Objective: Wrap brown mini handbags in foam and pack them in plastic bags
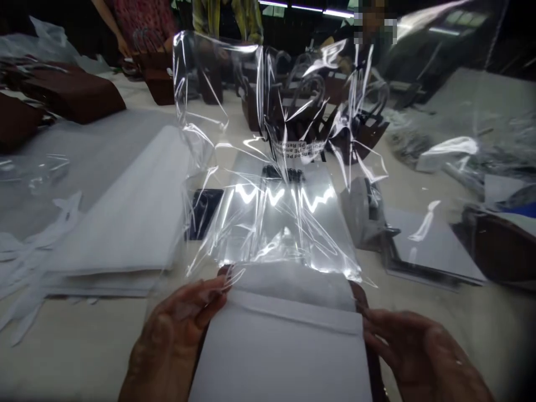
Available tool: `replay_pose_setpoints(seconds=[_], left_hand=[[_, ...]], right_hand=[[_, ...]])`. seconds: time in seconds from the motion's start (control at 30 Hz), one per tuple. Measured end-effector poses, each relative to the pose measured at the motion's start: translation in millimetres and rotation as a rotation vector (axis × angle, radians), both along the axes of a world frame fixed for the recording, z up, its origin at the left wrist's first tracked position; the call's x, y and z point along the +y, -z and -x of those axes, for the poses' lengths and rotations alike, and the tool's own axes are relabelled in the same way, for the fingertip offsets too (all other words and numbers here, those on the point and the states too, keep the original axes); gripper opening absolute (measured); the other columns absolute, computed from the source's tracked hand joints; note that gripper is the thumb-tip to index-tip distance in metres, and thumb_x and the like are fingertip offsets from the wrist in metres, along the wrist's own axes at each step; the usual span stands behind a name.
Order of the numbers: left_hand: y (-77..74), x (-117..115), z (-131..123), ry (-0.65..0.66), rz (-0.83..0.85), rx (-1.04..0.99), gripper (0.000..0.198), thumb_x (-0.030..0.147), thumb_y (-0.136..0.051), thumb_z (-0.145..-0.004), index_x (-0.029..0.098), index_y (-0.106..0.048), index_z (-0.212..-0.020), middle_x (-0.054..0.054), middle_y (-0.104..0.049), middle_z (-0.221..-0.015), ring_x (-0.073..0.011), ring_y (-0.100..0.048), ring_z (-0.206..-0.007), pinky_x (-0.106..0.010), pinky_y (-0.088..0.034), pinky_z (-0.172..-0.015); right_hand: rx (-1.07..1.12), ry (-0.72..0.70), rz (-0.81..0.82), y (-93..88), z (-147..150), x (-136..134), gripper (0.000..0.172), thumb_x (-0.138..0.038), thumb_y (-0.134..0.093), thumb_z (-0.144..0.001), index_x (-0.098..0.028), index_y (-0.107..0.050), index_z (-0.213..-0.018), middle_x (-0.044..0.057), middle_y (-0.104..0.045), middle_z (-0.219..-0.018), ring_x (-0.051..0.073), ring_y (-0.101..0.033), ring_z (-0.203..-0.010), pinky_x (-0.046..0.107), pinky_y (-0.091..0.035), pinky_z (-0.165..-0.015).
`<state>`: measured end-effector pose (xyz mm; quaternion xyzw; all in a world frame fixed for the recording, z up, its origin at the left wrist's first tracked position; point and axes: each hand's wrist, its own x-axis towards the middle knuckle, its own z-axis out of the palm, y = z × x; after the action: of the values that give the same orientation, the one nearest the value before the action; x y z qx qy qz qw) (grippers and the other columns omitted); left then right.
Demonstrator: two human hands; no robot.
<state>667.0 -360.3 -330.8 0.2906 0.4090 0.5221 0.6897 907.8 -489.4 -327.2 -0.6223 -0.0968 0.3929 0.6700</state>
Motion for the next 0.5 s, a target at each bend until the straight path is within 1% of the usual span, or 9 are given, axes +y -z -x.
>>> replay_pose_setpoints(seconds=[0.03,0.07,0.13,0.2,0.27,0.3,0.37,0.43,0.5], left_hand=[[-1.5,0.7,0.2,-0.005,0.017,0.002,0.030,0.044,-0.063,-0.071,0.026,-0.063,-0.095,-0.004,-0.067,-0.097,-0.0269,-0.054,-0.108,-0.033,-0.049,-0.090],[-2.9,1.9,0.5,-0.009,0.037,-0.004,0.031,0.044,-0.063,-0.072,0.027,-0.062,-0.098,-0.004,-0.068,-0.095,-0.0260,-0.056,-0.105,-0.033,-0.050,-0.088],[-5.6,5.4,1.7,-0.006,0.076,-0.026,0.034,0.044,-0.061,-0.074,0.029,-0.058,-0.104,-0.004,-0.068,-0.096,-0.0251,-0.059,-0.101,-0.032,-0.052,-0.084],[-8.9,9.7,2.8,0.027,0.112,-0.057,0.036,0.043,-0.056,-0.078,0.032,-0.054,-0.111,-0.005,-0.066,-0.101,-0.0246,-0.061,-0.097,-0.032,-0.053,-0.081],[-13.2,15.1,2.6,0.074,0.120,-0.082,0.034,0.041,-0.048,-0.083,0.034,-0.050,-0.115,-0.006,-0.062,-0.109,-0.0237,-0.062,-0.092,-0.032,-0.054,-0.077],[-15.8,18.6,1.5,0.092,0.102,-0.084,0.032,0.040,-0.044,-0.085,0.035,-0.050,-0.116,-0.005,-0.059,-0.115,-0.0230,-0.063,-0.091,-0.031,-0.054,-0.076],[-21.0,28.6,-3.0,0.115,0.031,-0.071,0.031,0.036,-0.037,-0.088,0.036,-0.050,-0.116,-0.002,-0.049,-0.128,-0.0220,-0.063,-0.089,-0.031,-0.055,-0.075],[-24.8,43.0,-10.8,0.137,-0.059,-0.053,0.032,0.033,-0.032,-0.090,0.036,-0.052,-0.115,0.000,-0.038,-0.137,-0.0207,-0.064,-0.087,-0.031,-0.055,-0.073],[-25.3,60.3,-20.1,0.179,-0.128,-0.059,0.034,0.031,-0.028,-0.091,0.034,-0.053,-0.114,0.000,-0.034,-0.139,-0.0191,-0.064,-0.084,-0.030,-0.055,-0.072]], right_hand=[[-0.002,-0.007,-0.019,0.3,-2.6,4.2,0.027,-0.048,-0.061,-0.072,-0.024,-0.063,-0.086,0.008,-0.066,-0.091,0.026,-0.062,-0.088,0.037,-0.056,-0.072],[0.006,-0.019,-0.027,0.0,-5.4,8.0,0.027,-0.047,-0.060,-0.074,-0.023,-0.063,-0.086,0.008,-0.066,-0.088,0.026,-0.063,-0.085,0.037,-0.056,-0.071],[0.052,-0.045,0.016,-2.1,-10.6,13.9,0.025,-0.044,-0.059,-0.076,-0.022,-0.062,-0.087,0.008,-0.066,-0.090,0.024,-0.063,-0.081,0.027,-0.056,-0.054],[0.134,-0.070,0.081,-5.4,-15.6,17.4,0.022,-0.040,-0.061,-0.075,-0.021,-0.063,-0.086,0.010,-0.065,-0.096,0.023,-0.063,-0.082,0.015,-0.044,-0.034],[0.253,-0.069,0.112,-9.4,-21.3,20.7,0.019,-0.034,-0.063,-0.074,-0.020,-0.064,-0.086,0.010,-0.062,-0.105,0.023,-0.061,-0.091,0.010,-0.041,-0.032],[0.324,-0.064,0.096,-11.7,-24.6,23.3,0.015,-0.031,-0.063,-0.073,-0.020,-0.065,-0.084,0.010,-0.061,-0.108,0.024,-0.059,-0.097,0.012,-0.047,-0.040],[0.438,-0.072,0.012,-16.7,-31.8,32.1,0.011,-0.028,-0.059,-0.075,-0.020,-0.066,-0.074,0.007,-0.060,-0.112,0.026,-0.053,-0.109,0.028,-0.056,-0.068],[0.448,-0.104,-0.109,-21.2,-39.4,46.0,0.018,-0.027,-0.054,-0.077,-0.021,-0.066,-0.066,0.007,-0.059,-0.114,0.028,-0.046,-0.116,0.047,-0.047,-0.087],[0.382,-0.132,-0.212,-23.0,-47.0,62.8,0.020,-0.026,-0.051,-0.077,-0.021,-0.065,-0.064,0.008,-0.058,-0.115,0.029,-0.042,-0.119,0.054,-0.040,-0.092]])
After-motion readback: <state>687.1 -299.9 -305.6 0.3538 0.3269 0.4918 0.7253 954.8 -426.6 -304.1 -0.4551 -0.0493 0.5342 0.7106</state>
